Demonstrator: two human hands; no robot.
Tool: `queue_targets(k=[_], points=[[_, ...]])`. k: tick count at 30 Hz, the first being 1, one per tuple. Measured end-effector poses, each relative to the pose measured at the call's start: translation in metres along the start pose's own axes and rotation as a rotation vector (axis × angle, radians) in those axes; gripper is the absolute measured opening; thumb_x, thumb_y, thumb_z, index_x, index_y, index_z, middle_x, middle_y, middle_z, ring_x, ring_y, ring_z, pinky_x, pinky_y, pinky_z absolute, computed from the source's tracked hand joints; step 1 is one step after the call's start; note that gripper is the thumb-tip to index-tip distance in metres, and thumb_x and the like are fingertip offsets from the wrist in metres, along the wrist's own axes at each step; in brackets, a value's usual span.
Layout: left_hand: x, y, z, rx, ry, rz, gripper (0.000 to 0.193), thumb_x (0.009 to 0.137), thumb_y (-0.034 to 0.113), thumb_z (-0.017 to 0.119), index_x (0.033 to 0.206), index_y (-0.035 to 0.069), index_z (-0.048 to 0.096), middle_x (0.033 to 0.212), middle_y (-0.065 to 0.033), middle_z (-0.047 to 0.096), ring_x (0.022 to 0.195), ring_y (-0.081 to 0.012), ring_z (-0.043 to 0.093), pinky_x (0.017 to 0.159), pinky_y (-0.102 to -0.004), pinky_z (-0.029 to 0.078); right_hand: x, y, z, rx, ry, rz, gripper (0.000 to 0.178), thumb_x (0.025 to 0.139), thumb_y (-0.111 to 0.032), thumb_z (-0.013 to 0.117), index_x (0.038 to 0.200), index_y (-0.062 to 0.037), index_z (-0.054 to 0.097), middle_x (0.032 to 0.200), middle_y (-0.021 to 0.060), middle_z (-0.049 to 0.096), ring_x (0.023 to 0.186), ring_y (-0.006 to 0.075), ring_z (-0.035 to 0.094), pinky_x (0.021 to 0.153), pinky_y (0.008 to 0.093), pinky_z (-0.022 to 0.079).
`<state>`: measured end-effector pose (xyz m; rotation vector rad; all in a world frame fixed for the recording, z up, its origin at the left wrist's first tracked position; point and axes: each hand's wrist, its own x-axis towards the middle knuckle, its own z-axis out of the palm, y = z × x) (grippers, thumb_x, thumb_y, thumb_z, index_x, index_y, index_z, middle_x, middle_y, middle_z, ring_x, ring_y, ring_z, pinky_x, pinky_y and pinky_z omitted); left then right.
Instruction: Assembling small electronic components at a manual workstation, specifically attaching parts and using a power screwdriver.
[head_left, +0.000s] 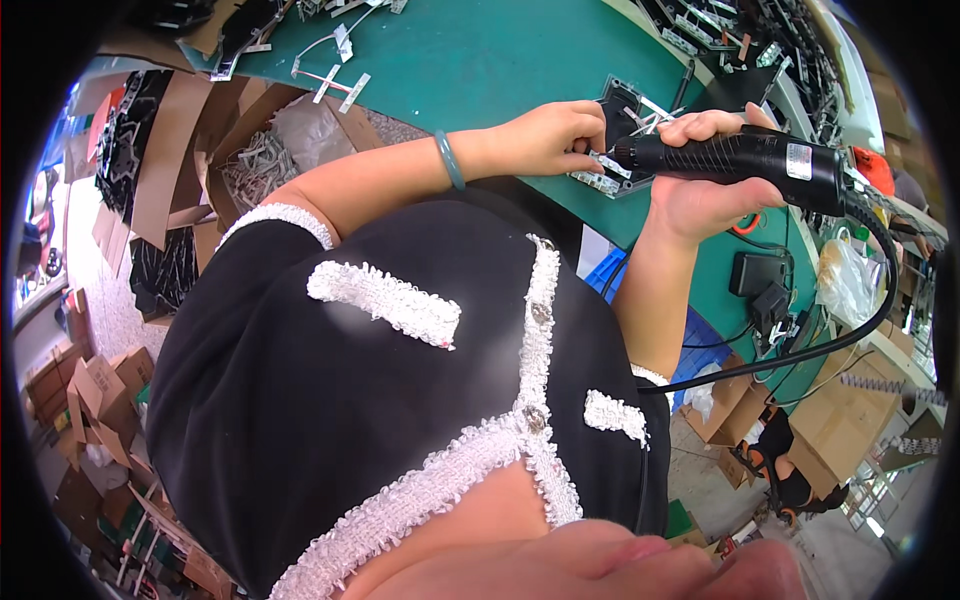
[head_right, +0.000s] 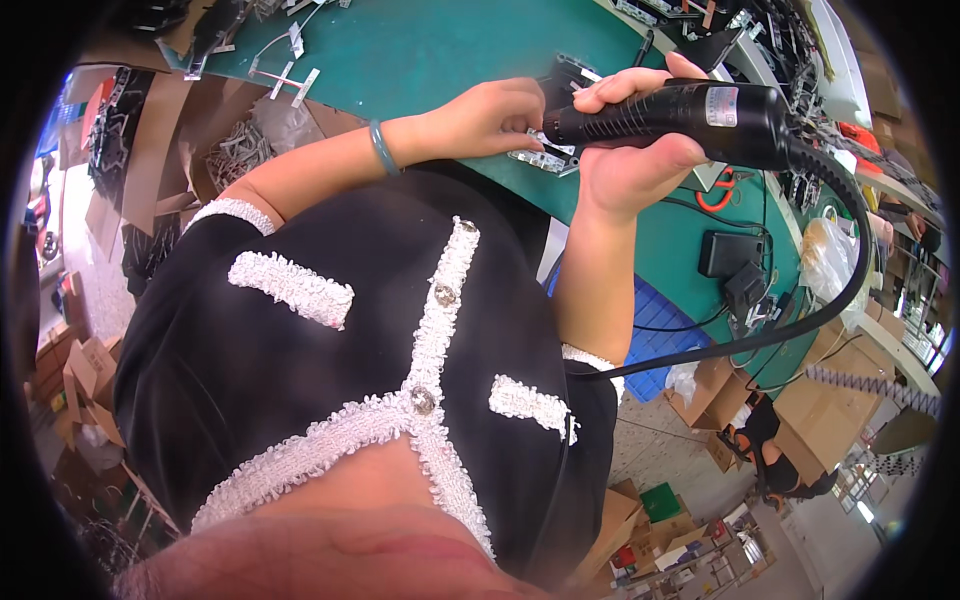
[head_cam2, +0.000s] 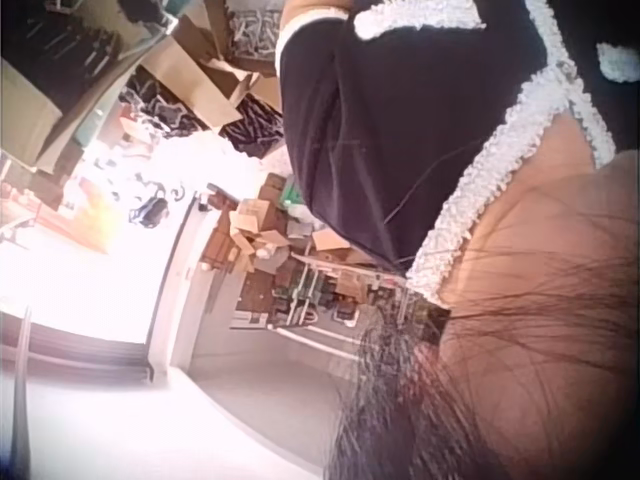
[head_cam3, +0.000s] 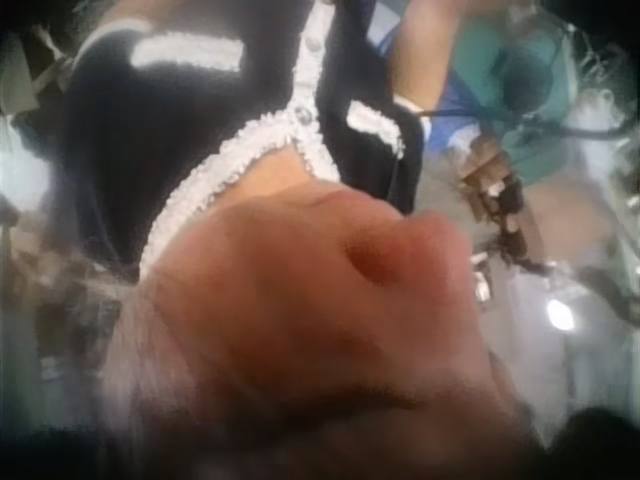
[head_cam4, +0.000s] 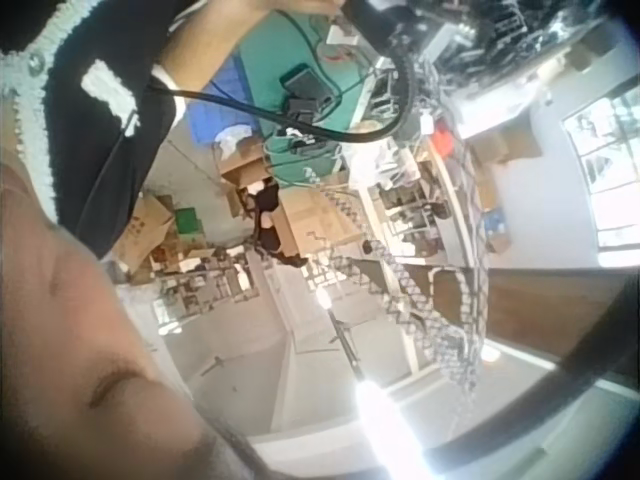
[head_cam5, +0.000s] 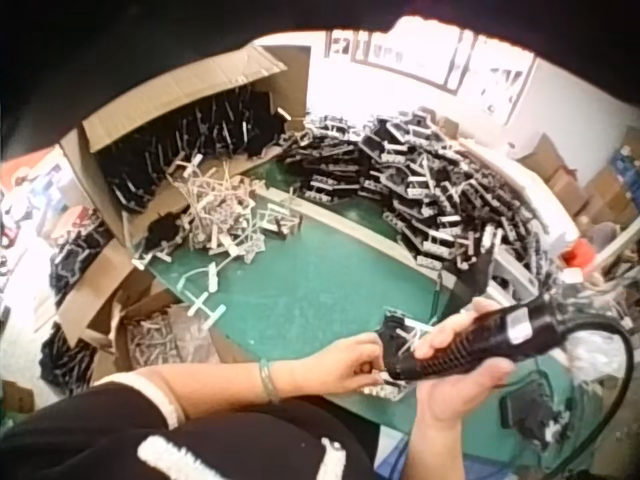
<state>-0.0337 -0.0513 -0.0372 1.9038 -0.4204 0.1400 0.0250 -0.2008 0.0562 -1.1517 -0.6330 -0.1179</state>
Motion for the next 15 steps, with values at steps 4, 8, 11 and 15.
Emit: queue_targets(k=[4, 8, 11, 15], points=[[0.0, -0.002, 0.001, -0.02, 0.008, 0.023, 0.022, 0.08, 0.009, 0.076, 0.087, 0.0, 0.057, 0.091, -0.0062, 0.055, 0.069, -0.0151, 0.057, 0.063, -0.0284, 0.049, 0.0, 0.002, 0.002, 0.013, -0.005, 0.02, 0.089, 0.08, -0.081, 0.043, 0.123, -0.0037, 0.047, 0.077, 0.01, 0.06, 0.06, 0.0201, 0.058, 0.06, 0.035, 0.053], [0.0, 0.0, 0.001, -0.036, 0.012, 0.008, 0.023, 0.081, 0.01, 0.076, 0.086, 0.0, 0.056, 0.09, -0.0062, 0.054, 0.07, -0.0153, 0.056, 0.062, -0.0286, 0.049, -0.001, 0.002, 0.005, -0.011, -0.03, 0.035, 0.09, 0.079, -0.082, 0.045, 0.123, -0.0029, 0.046, 0.077, 0.01, 0.06, 0.061, 0.0201, 0.059, 0.06, 0.0343, 0.053], [0.001, 0.001, -0.001, -0.008, -0.009, 0.021, 0.021, 0.081, 0.01, 0.075, 0.091, 0.001, 0.058, 0.089, -0.0066, 0.053, 0.072, -0.0164, 0.056, 0.063, -0.0293, 0.048, -0.003, -0.001, 0.008, -0.073, -0.098, 0.045, 0.091, 0.078, -0.082, 0.046, 0.122, -0.0016, 0.044, 0.077, 0.0108, 0.059, 0.061, 0.0201, 0.059, 0.06, 0.0338, 0.053], [0.002, -0.003, 0.003, -0.016, 0.04, 0.029, 0.022, 0.079, 0.012, 0.076, 0.083, 0.0, 0.057, 0.085, -0.0077, 0.051, 0.068, -0.0197, 0.057, 0.063, -0.0332, 0.049, -0.005, -0.004, 0.016, -0.146, -0.209, 0.085, 0.092, 0.075, -0.082, 0.05, 0.118, -0.0006, 0.043, 0.077, 0.0114, 0.058, 0.062, 0.02, 0.059, 0.062, 0.0333, 0.054]])
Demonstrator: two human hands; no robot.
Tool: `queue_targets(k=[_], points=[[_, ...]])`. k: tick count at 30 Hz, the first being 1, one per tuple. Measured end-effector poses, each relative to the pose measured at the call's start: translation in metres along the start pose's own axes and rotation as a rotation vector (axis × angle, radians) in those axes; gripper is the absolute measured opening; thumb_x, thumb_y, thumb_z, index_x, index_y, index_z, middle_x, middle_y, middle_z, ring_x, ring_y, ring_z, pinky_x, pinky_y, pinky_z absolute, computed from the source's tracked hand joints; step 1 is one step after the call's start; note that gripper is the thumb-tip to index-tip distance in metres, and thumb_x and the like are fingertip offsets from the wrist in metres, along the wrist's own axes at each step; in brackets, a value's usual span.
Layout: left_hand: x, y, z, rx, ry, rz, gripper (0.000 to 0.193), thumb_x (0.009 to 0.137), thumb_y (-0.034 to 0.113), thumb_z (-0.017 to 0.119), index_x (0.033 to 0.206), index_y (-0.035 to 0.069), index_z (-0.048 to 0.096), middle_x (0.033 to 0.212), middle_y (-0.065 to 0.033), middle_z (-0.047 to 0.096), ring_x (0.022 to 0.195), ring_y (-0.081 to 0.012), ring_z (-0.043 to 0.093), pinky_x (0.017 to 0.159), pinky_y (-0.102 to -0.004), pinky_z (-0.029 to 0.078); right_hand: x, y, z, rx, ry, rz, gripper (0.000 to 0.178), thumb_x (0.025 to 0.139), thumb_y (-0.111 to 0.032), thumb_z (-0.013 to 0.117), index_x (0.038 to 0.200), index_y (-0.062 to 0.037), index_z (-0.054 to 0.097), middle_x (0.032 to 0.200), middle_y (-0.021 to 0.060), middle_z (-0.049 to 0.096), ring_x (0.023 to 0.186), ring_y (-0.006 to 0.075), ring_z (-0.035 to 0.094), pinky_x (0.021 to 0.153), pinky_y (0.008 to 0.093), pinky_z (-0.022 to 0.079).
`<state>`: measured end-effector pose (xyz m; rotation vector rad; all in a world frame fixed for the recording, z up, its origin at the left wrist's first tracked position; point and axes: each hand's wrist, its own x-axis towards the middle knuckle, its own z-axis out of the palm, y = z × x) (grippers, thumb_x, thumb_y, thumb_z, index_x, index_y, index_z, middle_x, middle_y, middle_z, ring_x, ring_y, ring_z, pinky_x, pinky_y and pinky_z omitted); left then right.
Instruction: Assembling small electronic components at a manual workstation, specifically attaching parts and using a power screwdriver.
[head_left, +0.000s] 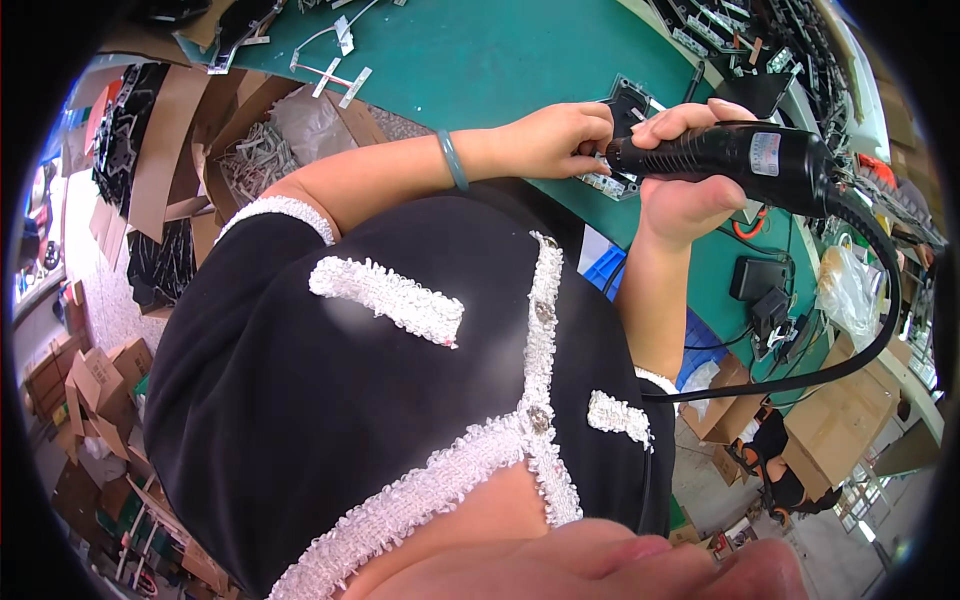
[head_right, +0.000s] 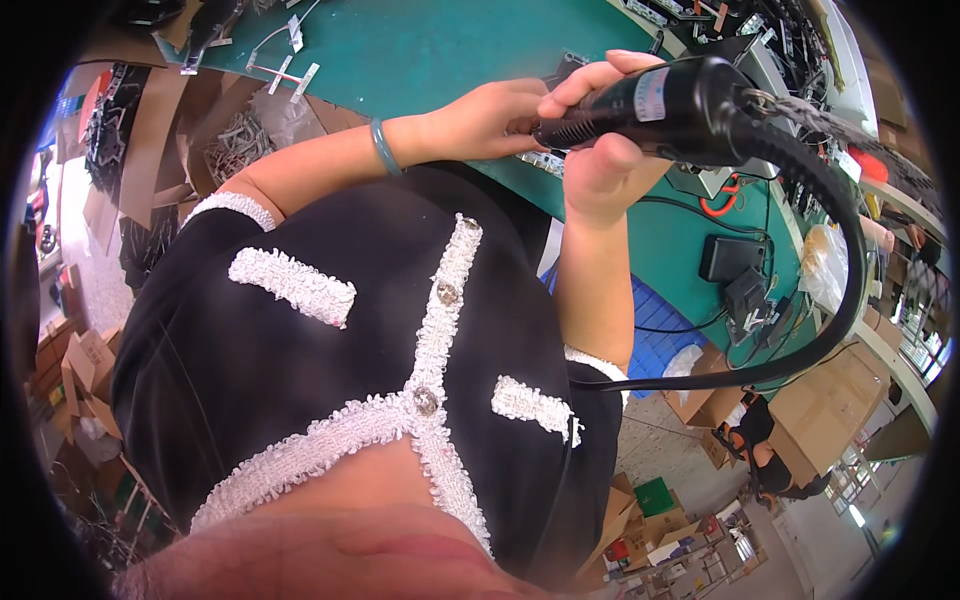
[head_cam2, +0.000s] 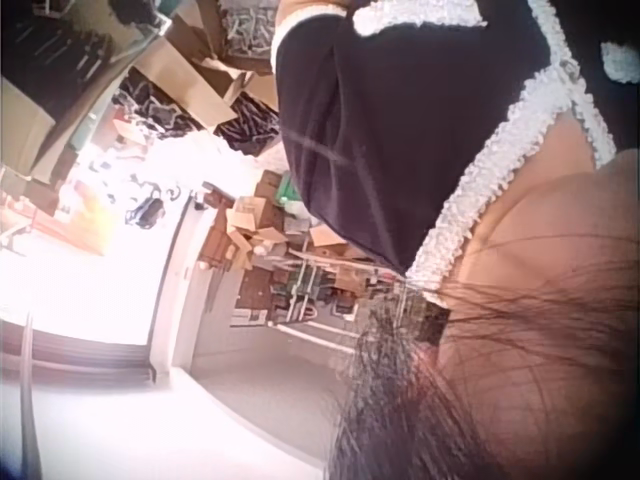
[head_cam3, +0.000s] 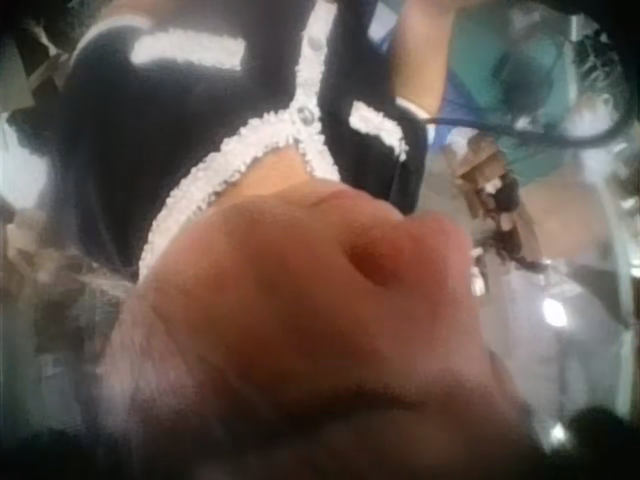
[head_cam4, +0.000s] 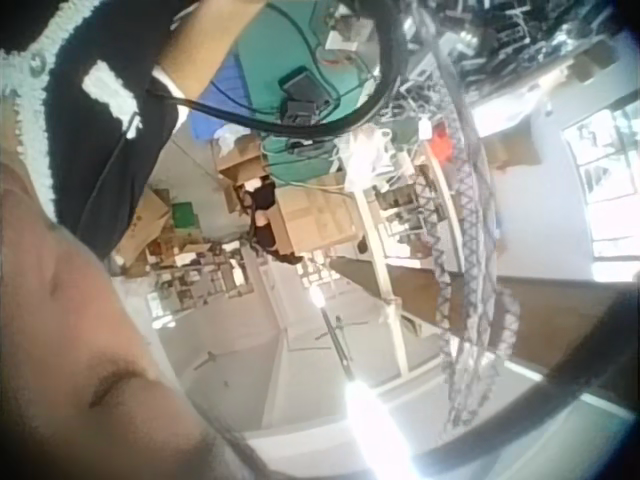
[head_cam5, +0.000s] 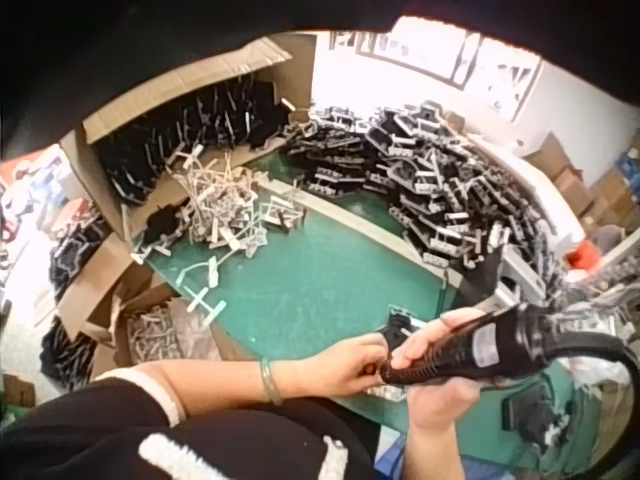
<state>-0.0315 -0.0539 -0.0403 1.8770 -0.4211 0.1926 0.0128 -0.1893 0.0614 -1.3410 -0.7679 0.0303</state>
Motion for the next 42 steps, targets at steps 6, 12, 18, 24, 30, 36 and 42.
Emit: queue_targets(k=[6, 12, 18, 24, 30, 36, 42], points=[[0.001, 0.0, 0.001, -0.039, 0.025, 0.04, 0.026, 0.078, 0.014, 0.077, 0.082, 0.0, 0.055, 0.084, -0.0095, 0.052, 0.069, -0.0248, 0.057, 0.062, -0.0354, 0.048, -0.001, -0.003, 0.004, -0.004, -0.007, 0.009, 0.092, 0.072, -0.083, 0.053, 0.115, -0.0016, 0.043, 0.075, 0.0111, 0.058, 0.06, 0.0195, 0.059, 0.062, 0.0329, 0.054], [-0.001, -0.002, 0.002, 0.068, -0.002, 0.103, 0.027, 0.078, 0.009, 0.074, 0.101, 0.002, 0.061, 0.092, -0.01, 0.053, 0.074, -0.0221, 0.058, 0.065, -0.0331, 0.05, -0.004, 0.001, 0.0, 0.127, 0.026, 0.024, 0.09, 0.071, -0.076, 0.064, 0.116, -0.0003, 0.044, 0.075, 0.0109, 0.059, 0.061, 0.0189, 0.059, 0.062, 0.0319, 0.054], [0.0, 0.027, -0.031, 0.135, 0.049, 0.095, 0.013, 0.079, 0.005, 0.073, 0.089, 0.003, 0.064, 0.093, -0.0081, 0.057, 0.076, -0.0189, 0.059, 0.067, -0.0306, 0.05, -0.027, -0.025, -0.08, 0.326, 0.292, -0.24, 0.085, 0.074, -0.074, 0.063, 0.126, -0.0084, 0.046, 0.082, 0.0054, 0.058, 0.067, 0.0157, 0.056, 0.058, 0.0311, 0.05], [0.072, 0.054, -0.147, 0.274, 0.356, 0.242, 0.014, 0.079, 0.002, 0.074, 0.091, 0.003, 0.068, 0.089, -0.0037, 0.061, 0.079, -0.0127, 0.058, 0.069, -0.025, 0.048, -0.084, -0.023, -0.15, -0.095, 0.612, -0.187, 0.077, 0.087, -0.057, 0.063, 0.13, 0.002, 0.039, 0.083, 0.0084, 0.057, 0.069, 0.0183, 0.056, 0.064, 0.0327, 0.05], [0.205, 0.038, -0.226, 0.838, 0.492, 0.563, 0.017, 0.083, 0.019, 0.072, 0.091, 0.004, 0.071, 0.089, -0.0069, 0.067, 0.084, -0.0189, 0.063, 0.077, -0.0309, 0.049, -0.107, 0.004, -0.152, -0.317, 0.704, -0.136, 0.081, 0.088, -0.061, 0.059, 0.127, 0.0069, 0.039, 0.087, 0.0105, 0.058, 0.075, 0.0175, 0.057, 0.07, 0.0306, 0.05], [0.267, 0.0, -0.316, 0.941, 0.831, 0.138, 0.026, 0.081, 0.033, 0.073, 0.086, 0.008, 0.076, 0.077, -0.0141, 0.071, 0.069, -0.029, 0.067, 0.066, -0.0399, 0.053, -0.136, 0.036, -0.16, -0.451, 0.643, -0.092, 0.076, 0.091, -0.064, 0.053, 0.12, 0.0054, 0.042, 0.084, 0.0117, 0.056, 0.074, 0.0204, 0.057, 0.07, 0.0332, 0.049], [0.31, -0.102, -0.366, 1.003, 0.816, -0.181, 0.032, 0.078, 0.039, 0.074, 0.089, 0.009, 0.076, 0.084, -0.0183, 0.07, 0.076, -0.0332, 0.067, 0.071, -0.0428, 0.053, -0.132, 0.044, -0.16, -0.379, 0.687, 0.016, 0.078, 0.086, -0.069, 0.055, 0.118, 0.0022, 0.044, 0.089, 0.0109, 0.054, 0.076, 0.0197, 0.055, 0.065, 0.0313, 0.049]])
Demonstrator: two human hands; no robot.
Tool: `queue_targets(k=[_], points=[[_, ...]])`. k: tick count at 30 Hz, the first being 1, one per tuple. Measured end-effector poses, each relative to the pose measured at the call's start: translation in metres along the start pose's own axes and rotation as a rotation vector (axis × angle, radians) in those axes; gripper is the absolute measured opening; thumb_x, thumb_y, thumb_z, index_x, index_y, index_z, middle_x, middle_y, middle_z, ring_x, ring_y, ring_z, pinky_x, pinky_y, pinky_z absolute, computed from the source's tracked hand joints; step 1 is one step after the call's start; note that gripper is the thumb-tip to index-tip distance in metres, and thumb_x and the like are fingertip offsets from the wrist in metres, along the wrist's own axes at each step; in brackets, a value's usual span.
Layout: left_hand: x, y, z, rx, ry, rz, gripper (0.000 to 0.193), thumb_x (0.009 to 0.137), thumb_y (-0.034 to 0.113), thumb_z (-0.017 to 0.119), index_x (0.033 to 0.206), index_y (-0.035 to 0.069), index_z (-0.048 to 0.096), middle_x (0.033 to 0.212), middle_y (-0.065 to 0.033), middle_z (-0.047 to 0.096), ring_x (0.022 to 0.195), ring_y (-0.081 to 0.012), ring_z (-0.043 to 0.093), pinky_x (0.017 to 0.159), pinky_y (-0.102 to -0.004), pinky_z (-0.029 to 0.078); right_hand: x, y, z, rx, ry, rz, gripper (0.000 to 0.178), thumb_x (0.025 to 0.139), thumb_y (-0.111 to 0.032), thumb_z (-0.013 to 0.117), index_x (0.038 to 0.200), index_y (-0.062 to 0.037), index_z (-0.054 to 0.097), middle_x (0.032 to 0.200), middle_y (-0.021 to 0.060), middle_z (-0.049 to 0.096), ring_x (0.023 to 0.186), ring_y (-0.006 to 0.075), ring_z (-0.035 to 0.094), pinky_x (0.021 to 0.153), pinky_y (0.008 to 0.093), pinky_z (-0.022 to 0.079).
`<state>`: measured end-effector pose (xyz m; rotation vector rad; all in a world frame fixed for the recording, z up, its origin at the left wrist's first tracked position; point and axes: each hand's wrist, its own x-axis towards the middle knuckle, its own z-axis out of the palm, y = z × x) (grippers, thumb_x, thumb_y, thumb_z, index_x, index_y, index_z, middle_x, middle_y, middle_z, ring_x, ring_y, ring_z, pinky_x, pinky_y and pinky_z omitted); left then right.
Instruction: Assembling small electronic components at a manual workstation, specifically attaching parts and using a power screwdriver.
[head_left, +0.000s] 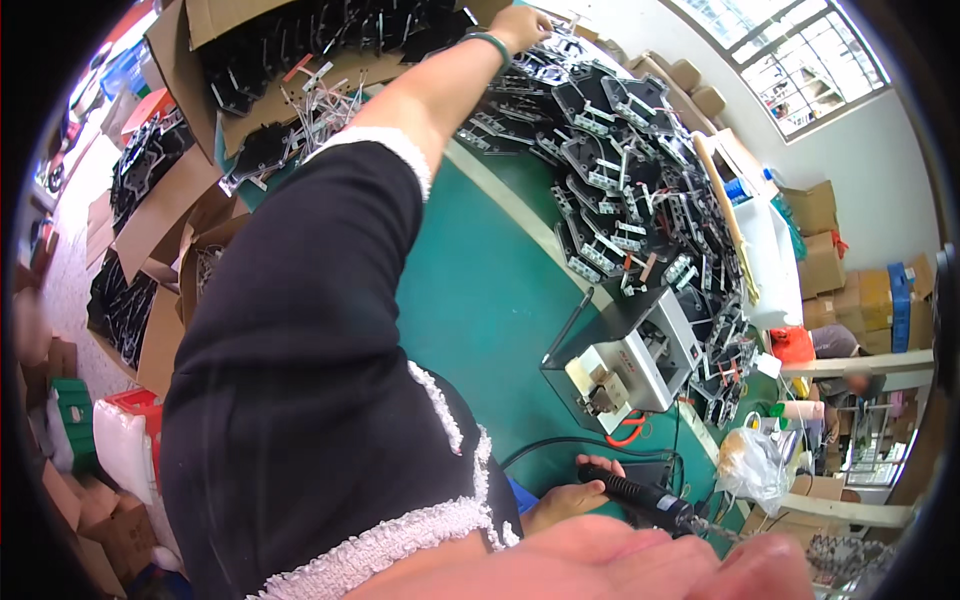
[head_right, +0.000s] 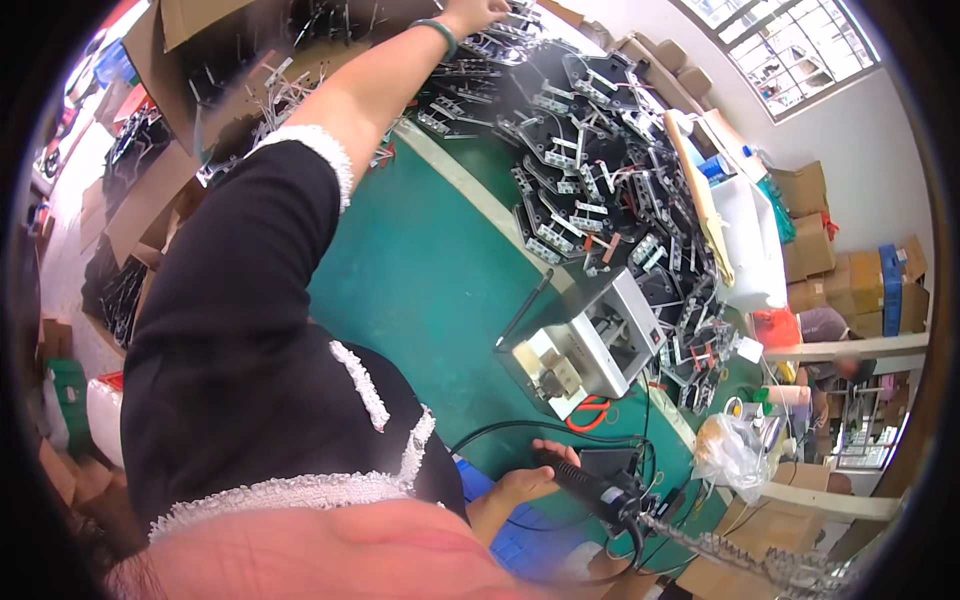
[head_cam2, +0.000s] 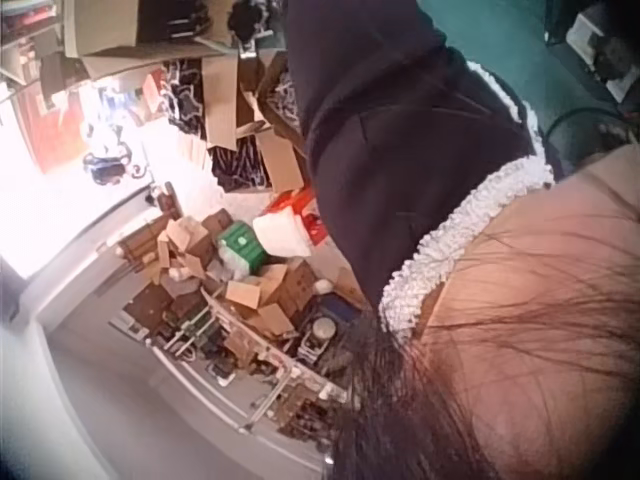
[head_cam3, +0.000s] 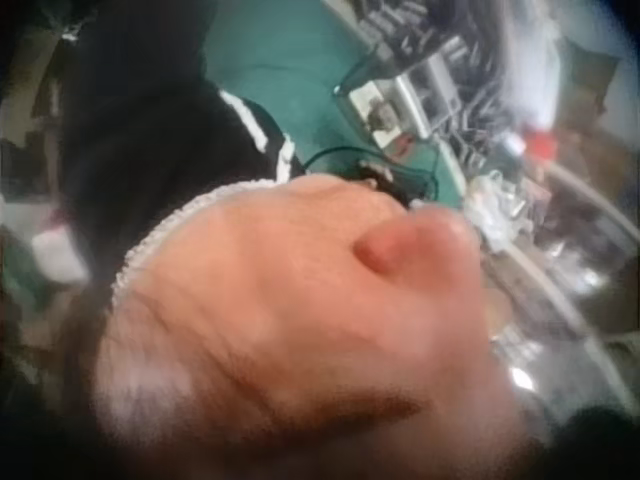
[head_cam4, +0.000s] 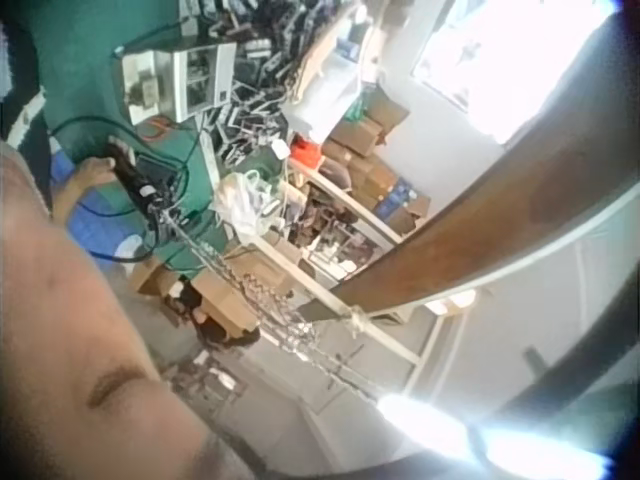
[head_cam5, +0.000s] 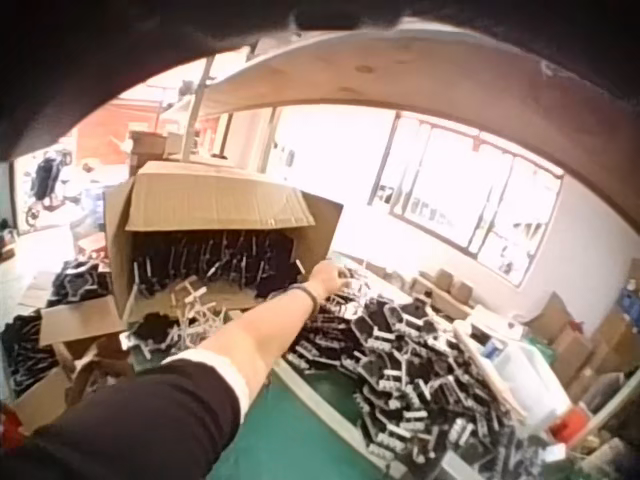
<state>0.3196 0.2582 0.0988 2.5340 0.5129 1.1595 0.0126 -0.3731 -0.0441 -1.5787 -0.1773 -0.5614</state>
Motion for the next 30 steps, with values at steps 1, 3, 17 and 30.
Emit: queue_targets(k=[1, 3, 17, 30], points=[[0.006, -0.036, 0.021, -0.106, 0.017, 0.048, 0.034, 0.078, 0.039, 0.071, 0.092, 0.008, 0.075, 0.086, -0.0188, 0.07, 0.079, -0.0348, 0.067, 0.075, -0.0436, 0.053, 0.002, 0.002, -0.001, 0.014, -0.01, -0.008, 0.078, 0.087, -0.068, 0.055, 0.118, 0.0019, 0.044, 0.089, 0.0107, 0.054, 0.076, 0.0196, 0.055, 0.065, 0.0313, 0.049], [0.012, -0.024, 0.035, 0.055, -0.027, 0.048, 0.037, 0.077, 0.039, 0.068, 0.094, 0.007, 0.075, 0.089, -0.0201, 0.07, 0.082, -0.0349, 0.067, 0.076, -0.0436, 0.053, 0.002, 0.001, -0.003, 0.006, -0.004, 0.004, 0.077, 0.087, -0.068, 0.055, 0.118, 0.0016, 0.044, 0.089, 0.0105, 0.053, 0.076, 0.0196, 0.055, 0.065, 0.0313, 0.049], [-0.222, -0.004, -0.281, -0.55, -0.263, -0.186, 0.015, 0.083, 0.013, 0.072, 0.086, -0.001, 0.071, 0.081, -0.0088, 0.071, 0.07, -0.0169, 0.067, 0.062, -0.031, 0.053, 0.011, 0.001, -0.001, -0.227, 0.018, 0.071, 0.037, 0.102, -0.024, 0.047, 0.126, 0.005, 0.045, 0.106, 0.0156, 0.059, 0.086, 0.0216, 0.059, 0.075, 0.0322, 0.051], [-0.305, -0.003, -0.214, -0.072, -0.414, 0.467, 0.025, 0.086, 0.017, 0.064, 0.111, 0.015, 0.066, 0.101, -0.0047, 0.066, 0.097, -0.027, 0.061, 0.085, -0.0414, 0.049, 0.003, 0.002, -0.008, -0.408, 0.07, 0.006, 0.039, 0.098, -0.019, 0.059, 0.128, 0.0054, 0.05, 0.11, 0.0168, 0.061, 0.092, 0.0222, 0.064, 0.074, 0.0308, 0.054]])
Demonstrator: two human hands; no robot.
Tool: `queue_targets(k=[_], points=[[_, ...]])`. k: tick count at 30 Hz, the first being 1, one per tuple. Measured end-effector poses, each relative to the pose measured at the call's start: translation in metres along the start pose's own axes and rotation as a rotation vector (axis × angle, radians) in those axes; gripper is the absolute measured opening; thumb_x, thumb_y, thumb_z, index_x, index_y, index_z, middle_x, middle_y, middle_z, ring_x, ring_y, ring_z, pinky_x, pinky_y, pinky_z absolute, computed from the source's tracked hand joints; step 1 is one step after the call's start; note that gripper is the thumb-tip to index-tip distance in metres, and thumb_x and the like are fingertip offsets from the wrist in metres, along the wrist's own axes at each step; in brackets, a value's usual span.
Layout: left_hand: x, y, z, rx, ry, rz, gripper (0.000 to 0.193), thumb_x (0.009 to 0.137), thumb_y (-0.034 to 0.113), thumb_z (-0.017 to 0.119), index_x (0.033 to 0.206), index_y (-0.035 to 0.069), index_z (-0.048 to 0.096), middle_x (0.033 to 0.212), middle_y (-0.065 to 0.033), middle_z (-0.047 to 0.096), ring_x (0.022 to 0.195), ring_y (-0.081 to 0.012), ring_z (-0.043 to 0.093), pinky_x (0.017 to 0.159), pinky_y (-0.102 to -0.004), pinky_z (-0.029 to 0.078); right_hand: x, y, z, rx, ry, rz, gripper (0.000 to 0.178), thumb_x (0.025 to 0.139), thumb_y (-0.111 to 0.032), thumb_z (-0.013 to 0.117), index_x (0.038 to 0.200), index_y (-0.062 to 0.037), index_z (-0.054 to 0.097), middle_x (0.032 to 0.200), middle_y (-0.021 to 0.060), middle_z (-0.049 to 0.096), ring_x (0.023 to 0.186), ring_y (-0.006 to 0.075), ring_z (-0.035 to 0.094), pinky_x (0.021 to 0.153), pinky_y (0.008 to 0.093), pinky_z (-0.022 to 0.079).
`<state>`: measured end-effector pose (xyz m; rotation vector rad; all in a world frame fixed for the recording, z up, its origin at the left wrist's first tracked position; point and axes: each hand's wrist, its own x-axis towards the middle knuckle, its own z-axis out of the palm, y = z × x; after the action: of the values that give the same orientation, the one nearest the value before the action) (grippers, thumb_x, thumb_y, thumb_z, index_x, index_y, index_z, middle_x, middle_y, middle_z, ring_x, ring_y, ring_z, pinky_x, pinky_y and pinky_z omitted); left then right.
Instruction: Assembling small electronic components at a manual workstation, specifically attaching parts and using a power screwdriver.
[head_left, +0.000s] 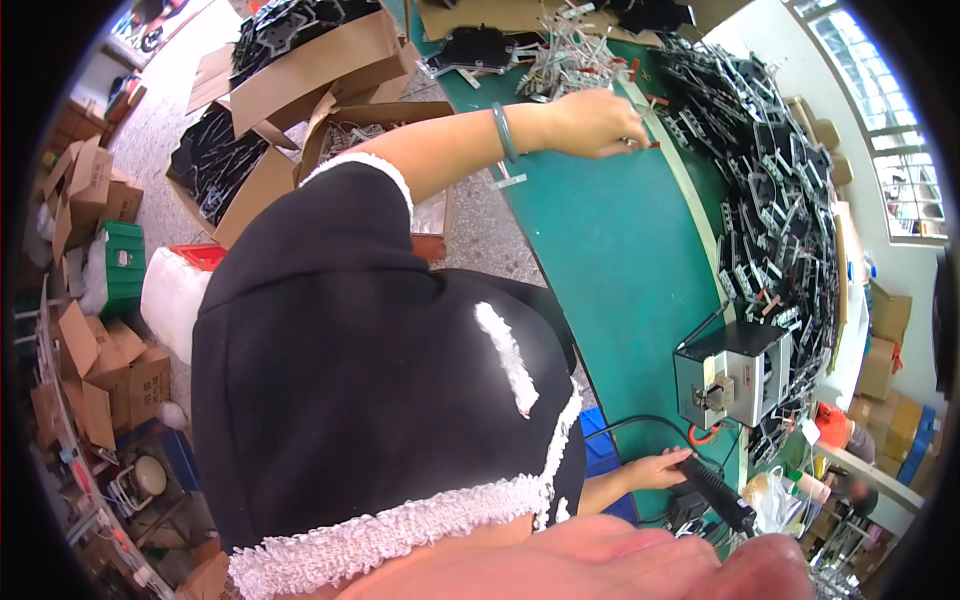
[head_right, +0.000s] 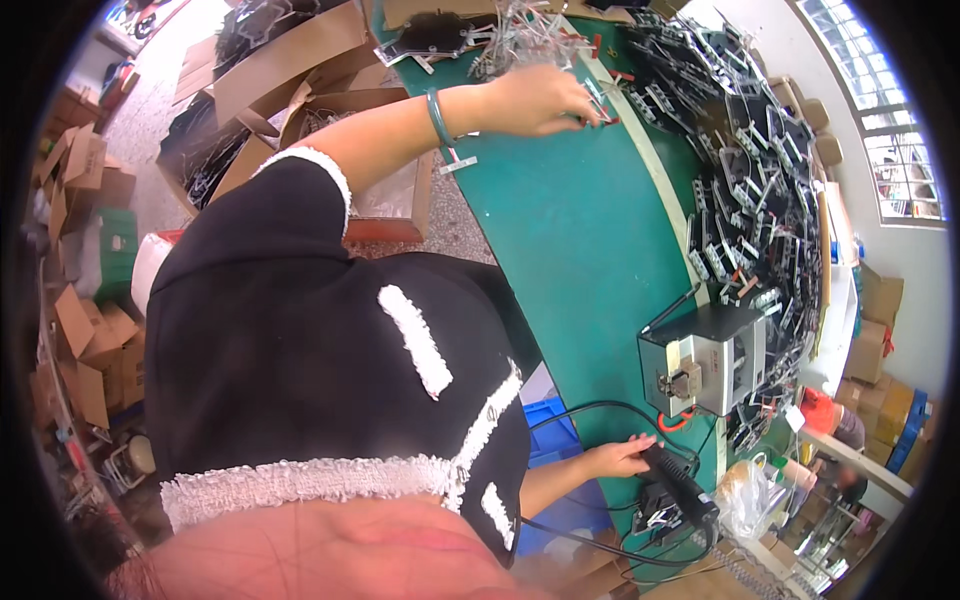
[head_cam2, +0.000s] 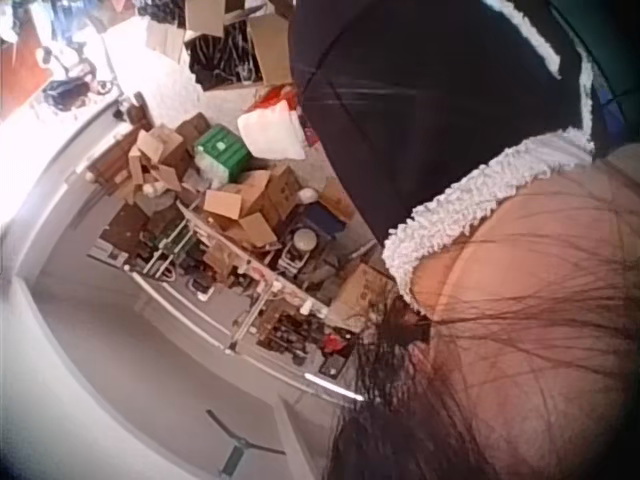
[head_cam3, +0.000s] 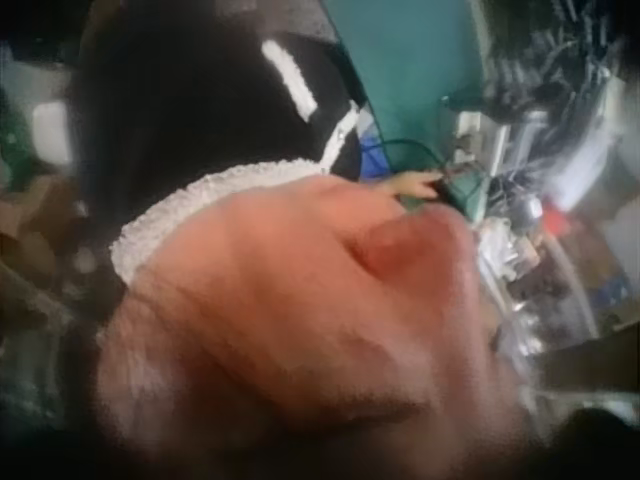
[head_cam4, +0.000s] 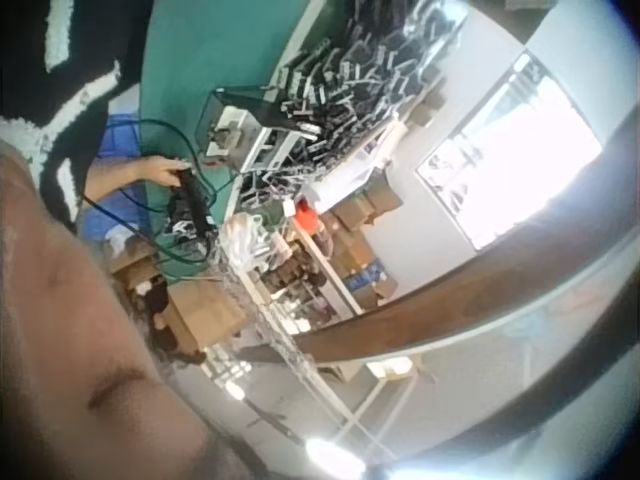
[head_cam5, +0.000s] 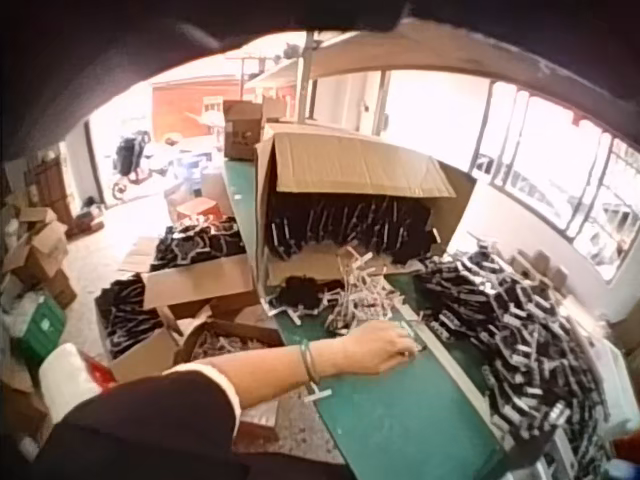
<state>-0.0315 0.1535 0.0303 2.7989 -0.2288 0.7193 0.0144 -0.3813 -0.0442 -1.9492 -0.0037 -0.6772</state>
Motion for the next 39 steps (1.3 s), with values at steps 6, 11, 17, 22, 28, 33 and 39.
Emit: queue_targets(k=[6, 11, 17, 22, 28, 33, 39], points=[[-0.039, -0.079, -0.072, 0.07, 0.619, -0.522, 0.024, 0.082, 0.031, 0.066, 0.099, 0.014, 0.069, 0.095, -0.0112, 0.069, 0.084, -0.0306, 0.066, 0.074, -0.0439, 0.053, -0.014, -0.003, -0.004, -0.042, 0.017, 0.014, 0.038, 0.095, -0.014, 0.063, 0.125, 0.0058, 0.051, 0.108, 0.0179, 0.06, 0.096, 0.0243, 0.063, 0.08, 0.0335, 0.054], [-0.109, -0.125, -0.056, 0.213, -0.168, -0.77, 0.104, 0.062, 0.065, 0.077, 0.143, 0.011, 0.041, 0.138, -0.0204, 0.048, 0.124, -0.0389, 0.05, 0.104, -0.0434, 0.042, -0.006, 0.023, -0.007, -0.041, 0.03, -0.119, 0.04, 0.091, -0.008, 0.067, 0.125, 0.0059, 0.05, 0.108, 0.0184, 0.059, 0.098, 0.0265, 0.062, 0.088, 0.038, 0.053], [-0.138, -0.132, -0.093, 0.209, 0.071, -0.7, 0.056, 0.084, 0.036, 0.065, 0.135, 0.016, 0.052, 0.114, -0.0173, 0.067, 0.105, -0.037, 0.063, 0.089, -0.0443, 0.05, -0.009, 0.014, -0.012, -0.183, -0.063, -0.21, 0.04, 0.09, -0.015, 0.07, 0.12, 0.0061, 0.054, 0.109, 0.019, 0.059, 0.096, 0.0281, 0.062, 0.08, 0.0384, 0.055], [-0.114, -0.116, -0.119, 0.299, 0.189, -0.676, 0.044, 0.087, 0.033, 0.063, 0.121, 0.005, 0.061, 0.097, -0.0167, 0.068, 0.092, -0.0396, 0.064, 0.083, -0.0432, 0.052, -0.032, -0.025, -0.05, -0.605, -0.178, -0.223, 0.038, 0.089, -0.019, 0.071, 0.116, 0.0035, 0.057, 0.105, 0.0174, 0.057, 0.088, 0.0284, 0.061, 0.067, 0.0374, 0.054], [-0.11, -0.127, -0.063, 0.272, 0.121, -0.748, 0.085, 0.08, 0.058, 0.067, 0.142, 0.006, 0.041, 0.132, -0.0241, 0.051, 0.122, -0.043, 0.05, 0.1, -0.0494, 0.044, -0.042, -0.026, -0.056, -0.484, -0.232, -0.228, 0.033, 0.089, -0.019, 0.07, 0.111, 0.0034, 0.06, 0.104, 0.0168, 0.057, 0.084, 0.0262, 0.061, 0.063, 0.035, 0.052], [-0.069, -0.186, -0.034, 0.371, -0.112, -0.975, 0.06, 0.08, 0.053, 0.069, 0.113, 0.003, 0.064, 0.104, -0.0198, 0.068, 0.095, -0.0384, 0.065, 0.083, -0.0488, 0.052, -0.042, -0.038, -0.062, -0.413, -0.377, -0.254, 0.028, 0.089, -0.016, 0.069, 0.107, 0.0048, 0.062, 0.096, 0.0149, 0.061, 0.08, 0.0234, 0.062, 0.062, 0.0329, 0.051], [-0.061, -0.264, 0.006, 0.651, -0.279, -0.759, 0.02, 0.082, 0.014, 0.058, 0.09, 0.008, 0.076, 0.098, -0.016, 0.072, 0.089, -0.0313, 0.07, 0.075, -0.0444, 0.055, -0.054, -0.061, -0.06, -0.354, -0.472, -0.208, 0.024, 0.089, -0.012, 0.068, 0.106, 0.0042, 0.063, 0.088, 0.0126, 0.064, 0.072, 0.0207, 0.061, 0.063, 0.0311, 0.05]])
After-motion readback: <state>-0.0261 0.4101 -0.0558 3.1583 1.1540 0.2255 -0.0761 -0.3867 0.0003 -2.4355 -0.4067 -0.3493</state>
